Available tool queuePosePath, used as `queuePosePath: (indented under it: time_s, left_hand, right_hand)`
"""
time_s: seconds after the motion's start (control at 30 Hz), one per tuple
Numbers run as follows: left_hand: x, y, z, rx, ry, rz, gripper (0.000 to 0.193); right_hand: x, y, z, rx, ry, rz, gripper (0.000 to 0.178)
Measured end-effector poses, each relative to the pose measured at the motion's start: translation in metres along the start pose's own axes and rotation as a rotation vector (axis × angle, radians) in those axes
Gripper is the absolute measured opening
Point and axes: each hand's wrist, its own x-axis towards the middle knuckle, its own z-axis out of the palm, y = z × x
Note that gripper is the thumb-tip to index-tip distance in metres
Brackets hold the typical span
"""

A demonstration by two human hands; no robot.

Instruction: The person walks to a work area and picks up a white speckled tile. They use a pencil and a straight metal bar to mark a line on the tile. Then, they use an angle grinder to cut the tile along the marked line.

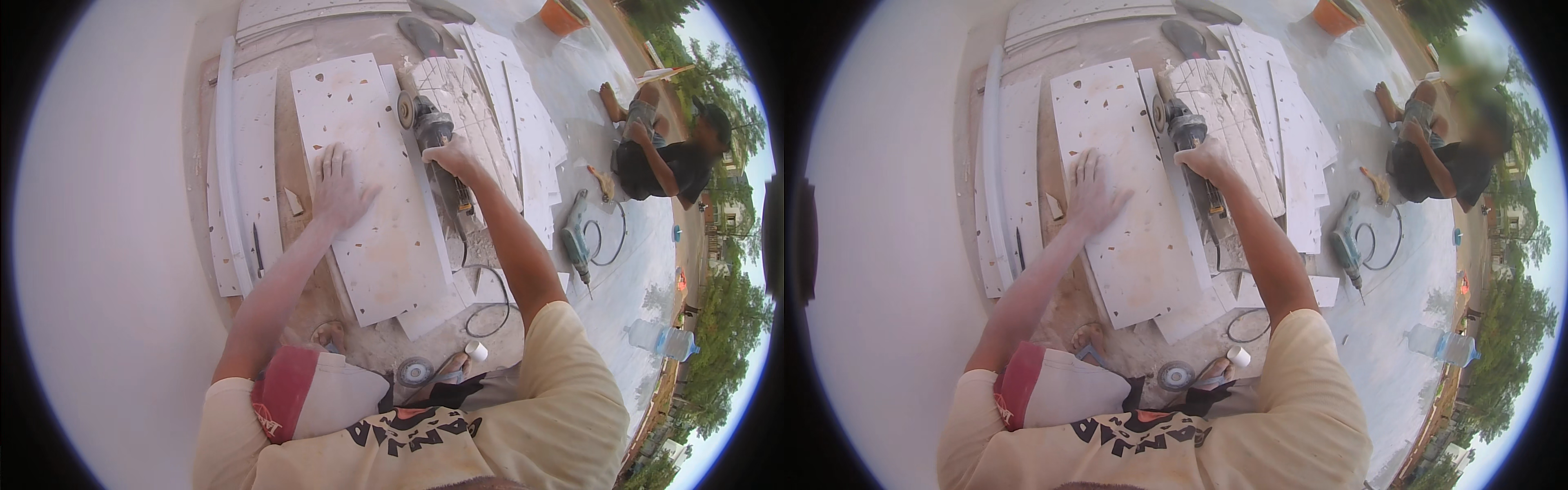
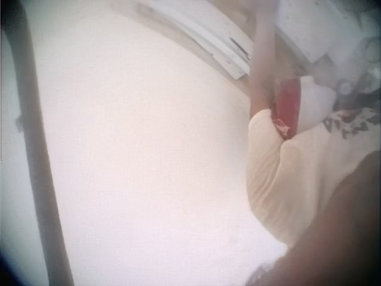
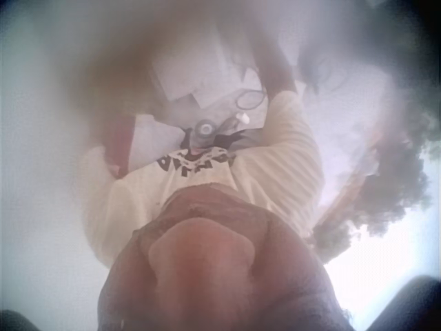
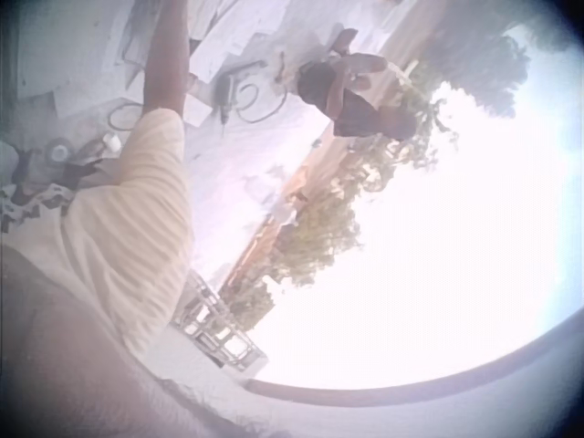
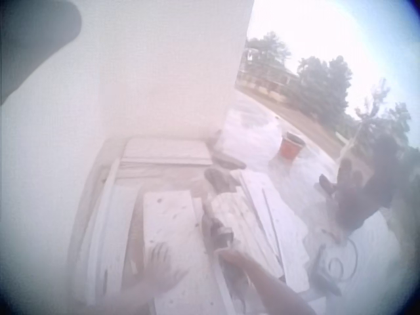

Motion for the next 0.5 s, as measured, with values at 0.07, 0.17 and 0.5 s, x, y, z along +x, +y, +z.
queuePosePath:
  time_s: [0.07, 0.17, 0.5]
  left_hand:
    - [0.007, 0.0, 0.0, 0.021, -0.012, -0.033, 0.093]
    - [0.025, -0.005, -0.003, 0.039, 0.0, -0.194, 0.095]
    - [0.209, -0.099, -0.013, 0.185, -0.065, -0.363, 0.096]
  right_hand:
    - [-0.004, 0.006, -0.004, 0.012, 0.036, -0.012, 0.056]
    - [-0.018, 0.0, -0.015, 0.069, -0.004, -0.009, 0.057]
    - [-0.061, 0.022, -0.045, -0.001, 0.013, 0.021, 0.069]
